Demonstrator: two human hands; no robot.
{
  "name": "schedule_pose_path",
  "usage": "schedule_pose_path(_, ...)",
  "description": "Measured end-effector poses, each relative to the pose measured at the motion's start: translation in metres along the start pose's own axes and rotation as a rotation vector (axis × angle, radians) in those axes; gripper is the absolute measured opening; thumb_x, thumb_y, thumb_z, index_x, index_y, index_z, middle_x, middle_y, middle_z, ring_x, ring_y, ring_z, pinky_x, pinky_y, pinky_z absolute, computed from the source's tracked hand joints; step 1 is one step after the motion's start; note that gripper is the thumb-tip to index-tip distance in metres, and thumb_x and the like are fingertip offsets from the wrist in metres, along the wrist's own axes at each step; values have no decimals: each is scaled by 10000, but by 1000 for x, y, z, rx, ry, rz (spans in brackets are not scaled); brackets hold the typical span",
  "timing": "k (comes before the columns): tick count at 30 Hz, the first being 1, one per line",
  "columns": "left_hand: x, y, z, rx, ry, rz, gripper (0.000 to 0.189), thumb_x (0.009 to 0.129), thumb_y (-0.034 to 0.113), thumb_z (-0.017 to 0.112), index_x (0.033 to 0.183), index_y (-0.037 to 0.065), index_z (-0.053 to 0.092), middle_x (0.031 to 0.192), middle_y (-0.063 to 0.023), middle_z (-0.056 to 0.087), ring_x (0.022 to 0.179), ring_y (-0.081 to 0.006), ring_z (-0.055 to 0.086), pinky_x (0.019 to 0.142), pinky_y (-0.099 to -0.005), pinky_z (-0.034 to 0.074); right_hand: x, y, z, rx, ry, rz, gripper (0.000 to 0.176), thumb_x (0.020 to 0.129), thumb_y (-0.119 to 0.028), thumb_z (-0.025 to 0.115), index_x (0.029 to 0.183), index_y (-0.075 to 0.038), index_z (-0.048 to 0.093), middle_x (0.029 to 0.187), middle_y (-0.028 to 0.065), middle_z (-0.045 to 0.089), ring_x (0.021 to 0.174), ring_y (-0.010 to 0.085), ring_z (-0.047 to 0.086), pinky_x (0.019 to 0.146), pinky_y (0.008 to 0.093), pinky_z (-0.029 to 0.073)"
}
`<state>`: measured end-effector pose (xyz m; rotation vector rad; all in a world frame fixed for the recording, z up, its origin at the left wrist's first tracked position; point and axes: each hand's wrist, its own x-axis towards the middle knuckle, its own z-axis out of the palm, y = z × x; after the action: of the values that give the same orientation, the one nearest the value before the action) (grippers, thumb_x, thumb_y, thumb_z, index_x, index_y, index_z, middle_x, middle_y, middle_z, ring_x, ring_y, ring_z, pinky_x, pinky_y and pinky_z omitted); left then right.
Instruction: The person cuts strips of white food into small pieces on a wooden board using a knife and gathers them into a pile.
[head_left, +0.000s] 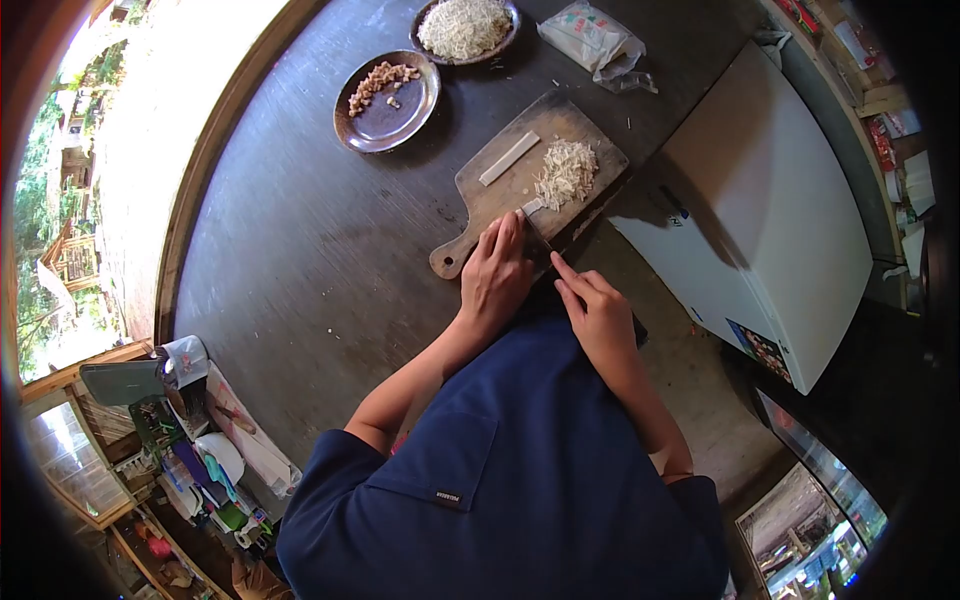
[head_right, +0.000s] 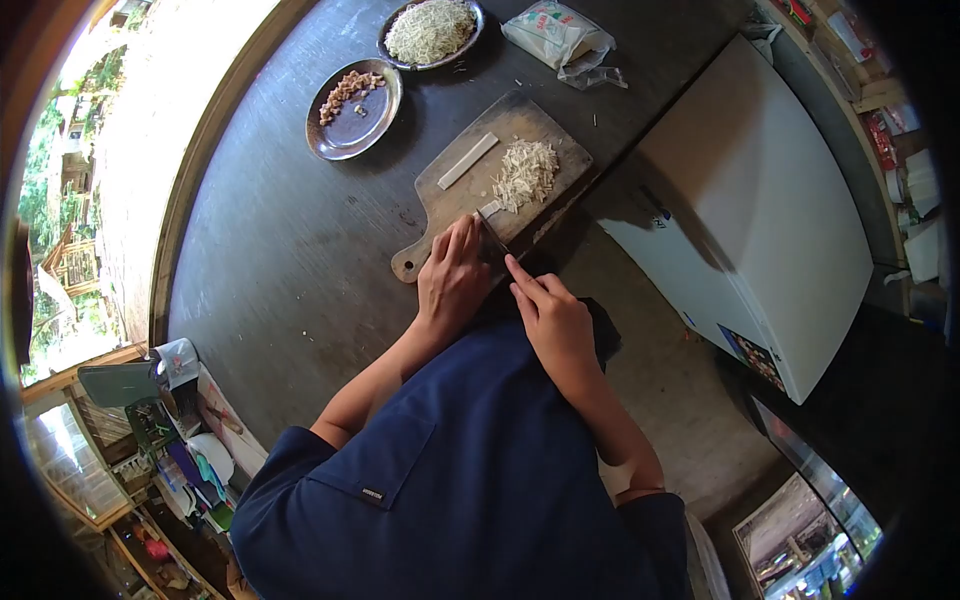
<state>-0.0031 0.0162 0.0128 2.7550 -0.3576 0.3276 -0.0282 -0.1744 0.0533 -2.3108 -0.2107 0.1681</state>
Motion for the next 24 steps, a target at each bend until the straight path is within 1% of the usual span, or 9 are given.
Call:
schedule_pose_path(5,1,1,0,-10,10,-6,709,789,104,706,1464,-64,569,1464,-143,572,1317,-295,580,1086,-359,528,18,4,12,36,58,-76,447,1023,-219,722,1461,-294,680,898,90,666,740,326,707,664,446,575)
schedule_pose_path(9,2,-2,-1,-2,16,13,717,776,101,706,1458,-72,570,1458,-144,574,1319,-290,577,1094,-356,521,9,-1,3,-3,45,-80,446,1022,-214,724,1459,-288,683,895,90,666,733,322,703,661,445,571)
schedule_pose_path(12,2,-1,-3,-14,9,9,714,774,99,706,1454,-75,572,1456,-143,574,1321,-285,574,1092,-351,520,1,-2,-2,0,8,-27,443,1023,-211,722,1458,-280,684,893,93,668,728,323,699,662,448,568)
schedule_pose_path(15,2,-1,-2,-6,5,7,709,780,99,706,1453,-75,572,1456,-141,573,1322,-282,573,1091,-349,520,9,1,5,17,22,-39,440,1025,-216,721,1459,-282,684,895,94,669,728,324,699,661,448,567)
schedule_pose_path(18,1,-2,1,-11,4,2,707,782,98,704,1455,-73,572,1458,-139,573,1322,-281,574,1090,-346,521,18,3,11,56,64,-94,441,1027,-221,719,1461,-289,682,895,92,669,729,324,700,662,450,567)
schedule_pose_path(21,1,-3,0,-15,18,6,712,778,94,702,1460,-67,573,1459,-137,573,1323,-281,575,1087,-343,523,12,-4,4,28,57,-93,440,1028,-216,717,1461,-282,682,895,95,669,737,322,701,664,450,566)
schedule_pose_path(23,0,-2,-1,-21,20,12,716,775,91,703,1463,-63,573,1460,-136,574,1322,-281,575,1086,-342,525,2,-4,-3,-21,-13,-11,436,1029,-209,714,1459,-269,684,893,99,670,755,325,703,668,449,567)
schedule_pose_path(24,1,-3,-2,-24,11,10,720,777,93,710,1466,-59,572,1463,-135,573,1325,-280,574,1086,-341,526,1,-3,-4,-25,-17,-6,436,1029,-209,714,1459,-269,684,893,99,670,755,325,703,668,449,567)
